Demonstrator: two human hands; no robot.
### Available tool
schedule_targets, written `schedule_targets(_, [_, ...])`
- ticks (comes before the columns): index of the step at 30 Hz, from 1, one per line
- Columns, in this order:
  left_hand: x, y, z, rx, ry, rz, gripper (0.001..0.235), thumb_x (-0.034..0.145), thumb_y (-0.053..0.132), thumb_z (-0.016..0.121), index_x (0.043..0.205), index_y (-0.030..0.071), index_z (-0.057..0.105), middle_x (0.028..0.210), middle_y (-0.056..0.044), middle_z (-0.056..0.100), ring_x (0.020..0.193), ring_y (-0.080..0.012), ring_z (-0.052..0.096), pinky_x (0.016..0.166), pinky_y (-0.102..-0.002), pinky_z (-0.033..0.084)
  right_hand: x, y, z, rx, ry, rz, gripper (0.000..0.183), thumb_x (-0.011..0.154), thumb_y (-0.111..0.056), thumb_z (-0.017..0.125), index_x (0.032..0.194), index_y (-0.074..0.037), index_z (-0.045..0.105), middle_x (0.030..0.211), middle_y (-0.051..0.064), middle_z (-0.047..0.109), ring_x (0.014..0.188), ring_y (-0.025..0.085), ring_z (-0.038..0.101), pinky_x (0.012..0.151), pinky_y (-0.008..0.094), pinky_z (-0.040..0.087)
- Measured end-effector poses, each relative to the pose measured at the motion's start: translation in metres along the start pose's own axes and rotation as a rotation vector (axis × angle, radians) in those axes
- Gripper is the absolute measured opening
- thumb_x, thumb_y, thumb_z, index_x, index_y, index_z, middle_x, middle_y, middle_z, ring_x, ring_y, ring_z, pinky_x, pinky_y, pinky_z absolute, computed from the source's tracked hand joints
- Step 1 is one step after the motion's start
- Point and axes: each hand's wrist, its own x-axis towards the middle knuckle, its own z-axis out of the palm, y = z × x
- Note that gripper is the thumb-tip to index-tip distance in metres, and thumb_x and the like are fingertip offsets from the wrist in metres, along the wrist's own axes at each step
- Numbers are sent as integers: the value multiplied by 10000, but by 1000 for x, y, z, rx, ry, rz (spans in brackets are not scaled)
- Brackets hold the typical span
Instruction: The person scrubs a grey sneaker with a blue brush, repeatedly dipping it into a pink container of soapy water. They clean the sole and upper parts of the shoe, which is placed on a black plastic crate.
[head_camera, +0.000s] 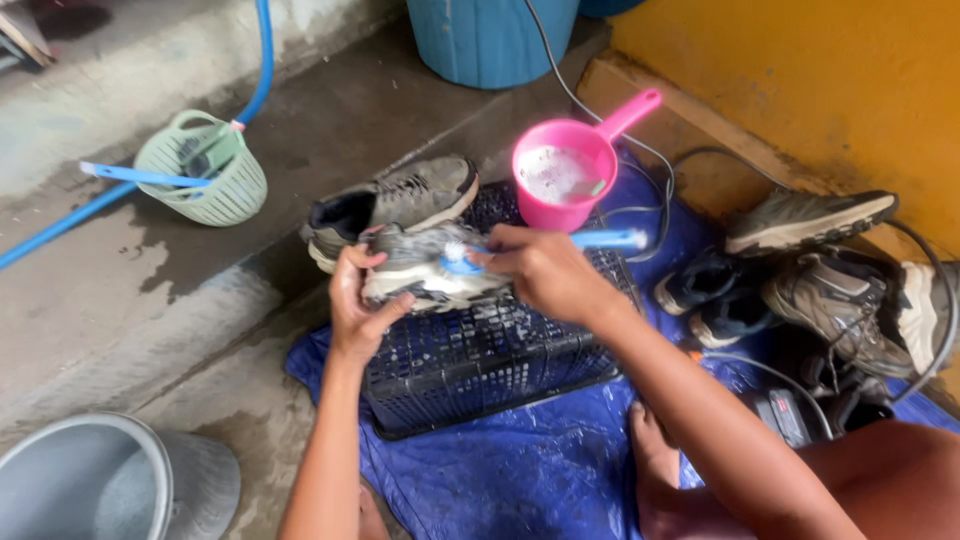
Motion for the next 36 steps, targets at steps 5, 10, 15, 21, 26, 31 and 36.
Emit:
schedule_targets(5, [-1, 51, -30, 284, -143, -251, 712, 646, 269, 1062, 1100, 49, 559, 1602, -177, 618, 1278, -503, 694, 872, -521, 668, -8, 19, -8, -111, -42, 55, 190, 952, -5, 725, 990, -108, 881, 1009, 78, 760, 822, 422, 760, 728, 507, 604])
schedule_targets(10, [6, 110, -24, 833, -327, -432, 656, 608, 423, 1012, 1082, 184, 627, 1515, -5, 742, 1212, -377, 781, 931, -550, 667, -2, 20, -6, -110, -91, 44, 255, 918, 62, 716, 1000, -103, 892, 990, 72, 754, 809, 412, 763, 710, 478, 595])
schedule_targets(15, [-6, 80, 5, 1052, -306, -106, 1078, 585, 813, 904, 1502, 293, 674, 1421, -1, 703, 1315, -327, 638, 949, -519, 638, 8, -11, 51, -200, -211, -124, 398, 742, -5, 764, 1108, -138, 847, 1031, 39, 673, 831, 352, 727, 774, 527, 626])
schedule_targets(21, [-11, 49, 7, 880, -385, -284, 1223, 628, 694, 957, 1703, 350, 487, 1563, 25, 587, 1510, -336, 393, 1194, -585, 342, 10, -1, 14, -326, -244, -98, 348, 862, 8, 695, 1066, -214, 870, 1008, -9, 702, 833, 337, 767, 734, 453, 619])
schedule_targets(26, [-12, 42, 7, 840, -392, -282, 1197, 641, 679, 975, 1682, 316, 508, 1510, 5, 618, 1529, -324, 421, 1202, -632, 339, 12, -8, 47, -425, -201, -160, 296, 865, -41, 734, 1055, -241, 840, 1074, -56, 686, 861, 293, 749, 740, 427, 618])
schedule_targets(31, [-10, 37, 2, 830, -463, -368, 1251, 605, 490, 1020, 1714, 349, 457, 1536, 13, 594, 1556, -307, 408, 1235, -660, 301, 9, 11, 16, -271, -273, -86, 359, 894, -23, 656, 1100, -219, 875, 1078, 16, 741, 864, 387, 761, 755, 518, 616])
schedule_targets(36, [-2, 31, 6, 861, -475, -370, 1264, 593, 538, 1018, 1709, 401, 439, 1519, 52, 589, 1554, -268, 413, 1255, -642, 276, 16, -8, 17, -304, -257, -122, 350, 882, -15, 708, 1121, -214, 869, 1124, 4, 767, 867, 368, 768, 752, 507, 623])
